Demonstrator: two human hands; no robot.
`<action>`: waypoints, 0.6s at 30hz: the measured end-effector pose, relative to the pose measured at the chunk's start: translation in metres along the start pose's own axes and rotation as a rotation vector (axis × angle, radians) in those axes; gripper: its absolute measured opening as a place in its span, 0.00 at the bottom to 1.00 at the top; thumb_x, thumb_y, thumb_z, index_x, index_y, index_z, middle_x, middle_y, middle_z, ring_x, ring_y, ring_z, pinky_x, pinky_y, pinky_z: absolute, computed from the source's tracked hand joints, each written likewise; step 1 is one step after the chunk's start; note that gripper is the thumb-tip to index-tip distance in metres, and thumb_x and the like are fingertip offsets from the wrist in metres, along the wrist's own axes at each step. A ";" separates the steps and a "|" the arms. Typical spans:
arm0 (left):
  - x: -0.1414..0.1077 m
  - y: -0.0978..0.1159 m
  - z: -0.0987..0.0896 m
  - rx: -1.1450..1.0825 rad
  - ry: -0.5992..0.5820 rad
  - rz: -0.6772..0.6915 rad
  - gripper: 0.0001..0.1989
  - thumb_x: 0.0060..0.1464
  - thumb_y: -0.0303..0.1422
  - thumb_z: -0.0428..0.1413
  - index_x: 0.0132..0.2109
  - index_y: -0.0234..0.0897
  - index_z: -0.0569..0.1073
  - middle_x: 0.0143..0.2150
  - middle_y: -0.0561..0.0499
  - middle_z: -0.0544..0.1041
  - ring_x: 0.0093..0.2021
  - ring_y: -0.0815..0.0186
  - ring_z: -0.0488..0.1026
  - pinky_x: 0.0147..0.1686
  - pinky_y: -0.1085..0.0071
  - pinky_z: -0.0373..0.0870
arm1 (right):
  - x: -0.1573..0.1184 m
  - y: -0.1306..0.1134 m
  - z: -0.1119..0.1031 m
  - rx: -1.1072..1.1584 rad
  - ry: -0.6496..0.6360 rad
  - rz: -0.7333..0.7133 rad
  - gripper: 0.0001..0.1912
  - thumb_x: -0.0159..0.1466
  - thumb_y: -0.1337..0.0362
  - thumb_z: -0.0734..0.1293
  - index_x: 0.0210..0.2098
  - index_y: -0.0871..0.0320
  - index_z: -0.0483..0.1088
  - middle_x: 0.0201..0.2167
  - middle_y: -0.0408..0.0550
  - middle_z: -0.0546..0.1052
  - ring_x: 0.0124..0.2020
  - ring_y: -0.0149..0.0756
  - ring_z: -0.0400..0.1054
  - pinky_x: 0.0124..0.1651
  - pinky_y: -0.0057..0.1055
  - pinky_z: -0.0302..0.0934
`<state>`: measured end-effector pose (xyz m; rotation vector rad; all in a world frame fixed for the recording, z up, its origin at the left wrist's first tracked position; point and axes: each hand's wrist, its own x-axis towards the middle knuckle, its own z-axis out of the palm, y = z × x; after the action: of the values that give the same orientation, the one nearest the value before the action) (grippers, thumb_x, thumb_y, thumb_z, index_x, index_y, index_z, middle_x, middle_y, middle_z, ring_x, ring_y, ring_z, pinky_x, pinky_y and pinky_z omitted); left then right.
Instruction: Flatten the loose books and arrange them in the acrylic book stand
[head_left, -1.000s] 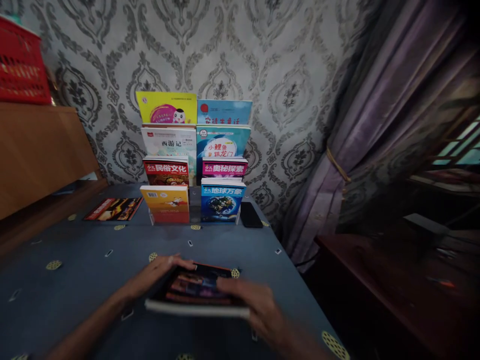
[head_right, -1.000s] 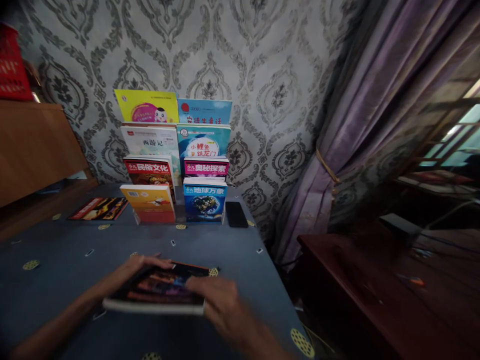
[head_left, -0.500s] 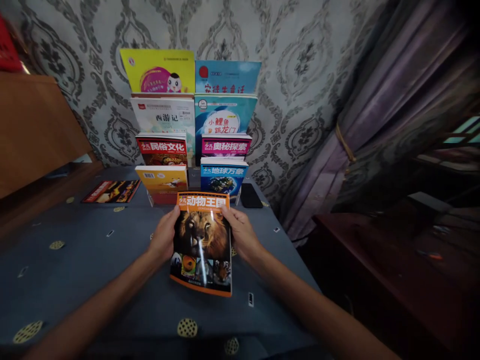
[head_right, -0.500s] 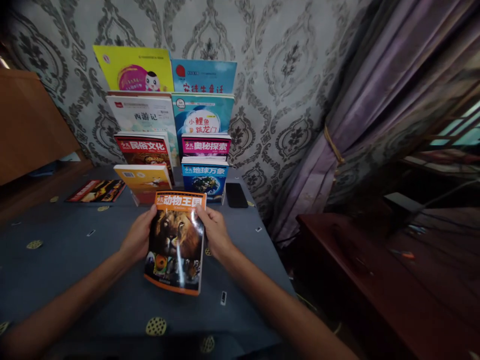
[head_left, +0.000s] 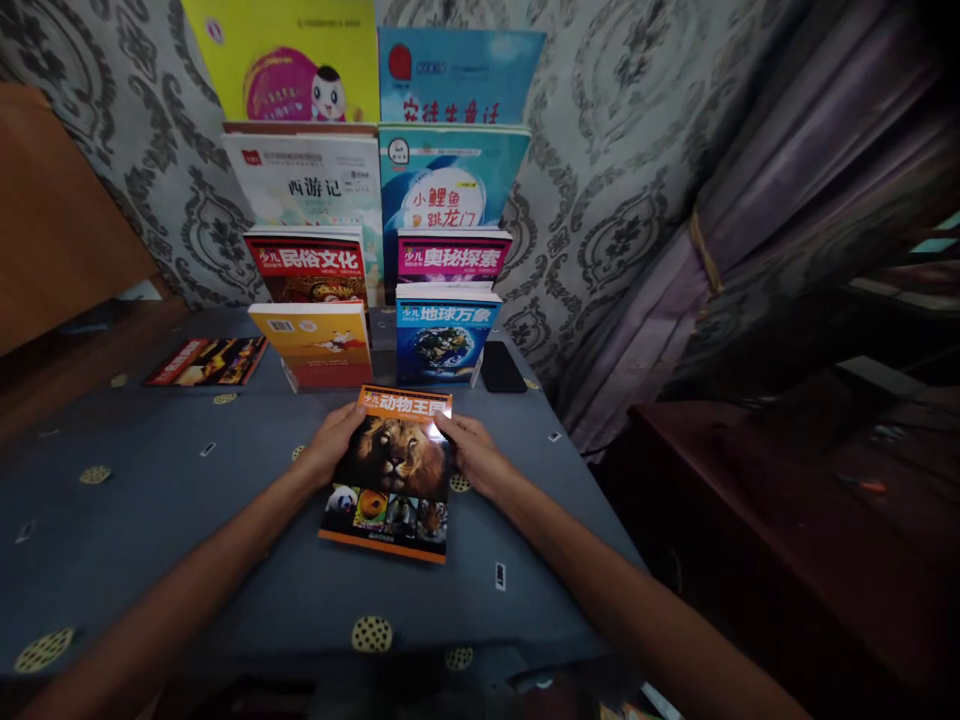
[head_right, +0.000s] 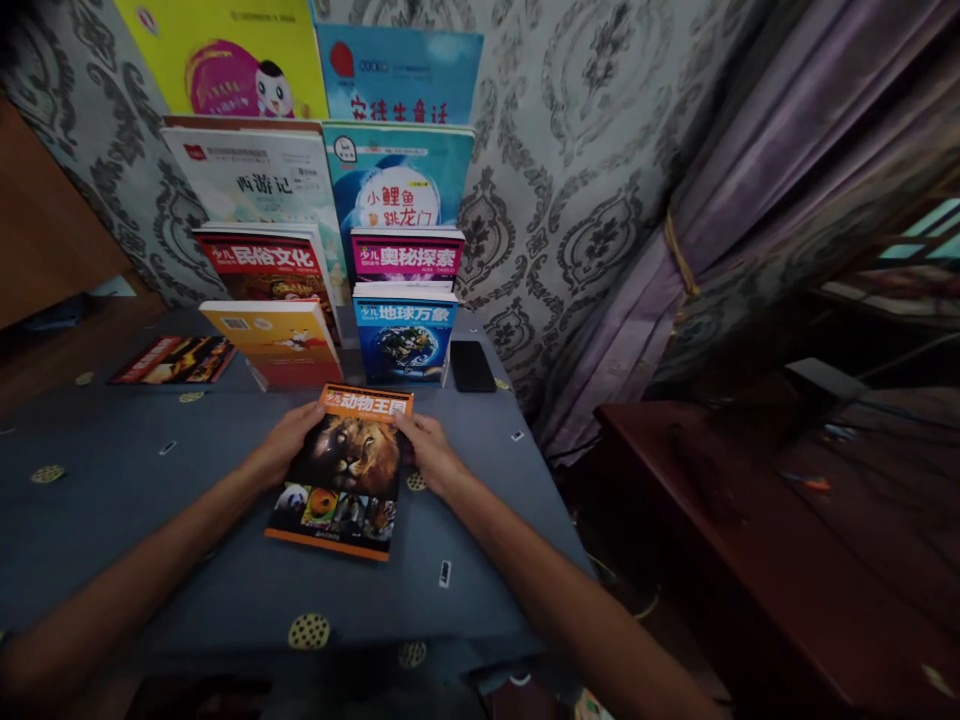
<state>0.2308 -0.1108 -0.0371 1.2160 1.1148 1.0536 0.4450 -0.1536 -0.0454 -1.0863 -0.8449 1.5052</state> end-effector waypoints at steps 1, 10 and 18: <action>0.004 0.000 -0.005 0.087 -0.024 0.038 0.25 0.44 0.52 0.64 0.40 0.35 0.76 0.34 0.49 0.82 0.36 0.59 0.77 0.40 0.66 0.73 | 0.000 0.000 -0.003 -0.033 -0.010 0.002 0.23 0.46 0.46 0.79 0.29 0.58 0.75 0.26 0.43 0.80 0.24 0.31 0.72 0.24 0.24 0.65; -0.018 0.011 -0.009 1.060 0.009 0.496 0.13 0.63 0.35 0.49 0.52 0.37 0.69 0.51 0.43 0.72 0.53 0.56 0.69 0.55 0.57 0.65 | 0.003 -0.008 -0.017 -0.153 0.009 0.038 0.17 0.57 0.60 0.74 0.42 0.55 0.68 0.19 0.33 0.71 0.17 0.26 0.68 0.22 0.24 0.71; -0.056 0.015 0.046 1.200 -0.258 0.468 0.21 0.66 0.46 0.47 0.56 0.37 0.67 0.53 0.41 0.74 0.56 0.50 0.69 0.56 0.50 0.65 | 0.004 -0.015 -0.017 -0.140 -0.002 0.100 0.10 0.64 0.59 0.70 0.41 0.55 0.66 0.17 0.36 0.73 0.16 0.30 0.71 0.21 0.25 0.71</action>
<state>0.2673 -0.1716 -0.0169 2.5681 1.3025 0.4394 0.4656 -0.1477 -0.0382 -1.2459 -0.9204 1.5481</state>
